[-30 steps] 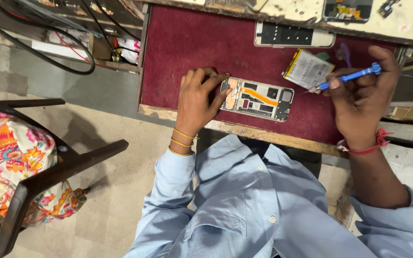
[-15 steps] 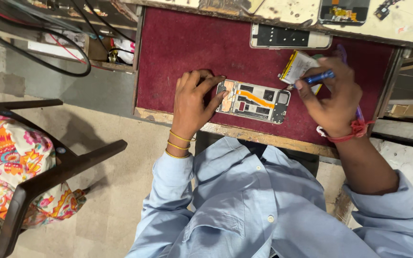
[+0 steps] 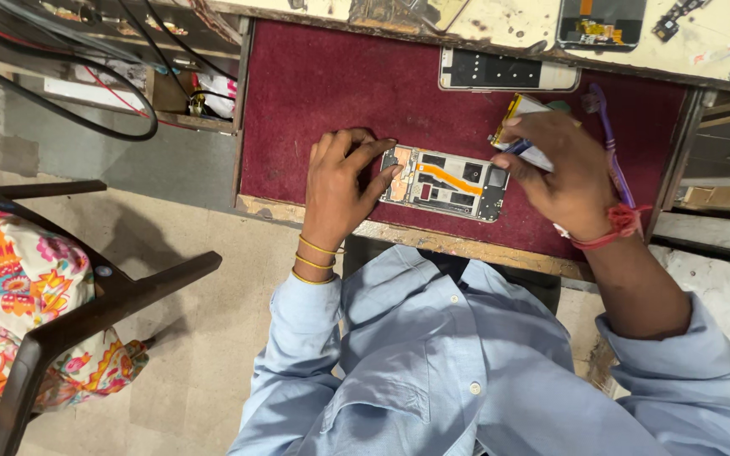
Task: The person solders a small component on a disassembled phone part using a soldering iron, then brushes the phone frame and battery area with a toothbrush, unscrews a screw from the phone body with a screwdriver, and fits the screen assembly onto the phone frame, pressing it together by hand.
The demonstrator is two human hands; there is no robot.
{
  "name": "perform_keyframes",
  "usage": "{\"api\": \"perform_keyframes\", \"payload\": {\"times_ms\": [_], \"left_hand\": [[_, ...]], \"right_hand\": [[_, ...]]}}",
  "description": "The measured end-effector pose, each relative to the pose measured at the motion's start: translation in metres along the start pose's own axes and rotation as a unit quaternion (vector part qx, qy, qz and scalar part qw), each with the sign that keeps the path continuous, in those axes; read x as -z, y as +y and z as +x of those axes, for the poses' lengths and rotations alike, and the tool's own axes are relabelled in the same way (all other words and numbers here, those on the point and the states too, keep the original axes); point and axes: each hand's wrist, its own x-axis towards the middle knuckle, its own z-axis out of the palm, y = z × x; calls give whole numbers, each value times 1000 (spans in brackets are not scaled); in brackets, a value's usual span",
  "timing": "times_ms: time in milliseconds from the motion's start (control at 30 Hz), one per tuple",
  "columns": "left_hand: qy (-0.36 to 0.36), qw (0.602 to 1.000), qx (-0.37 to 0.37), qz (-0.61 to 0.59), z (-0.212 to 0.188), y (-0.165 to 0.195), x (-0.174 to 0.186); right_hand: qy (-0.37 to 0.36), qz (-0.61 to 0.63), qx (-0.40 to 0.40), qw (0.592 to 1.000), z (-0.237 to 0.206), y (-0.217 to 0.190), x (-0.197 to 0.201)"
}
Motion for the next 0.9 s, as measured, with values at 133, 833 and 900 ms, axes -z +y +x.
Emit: {"api": "perform_keyframes", "payload": {"times_ms": [133,833,900], "left_hand": [[-4,1000,3,1,-1,-1,0],[1,1000,8,0,1,6,1],[-5,1000,27,-4,1,7,1]], "right_hand": [[17,22,-24,999,-10,10,-3],[108,39,18,993,-19,8,-7],[90,65,-17,994,-19,7,-7]]}}
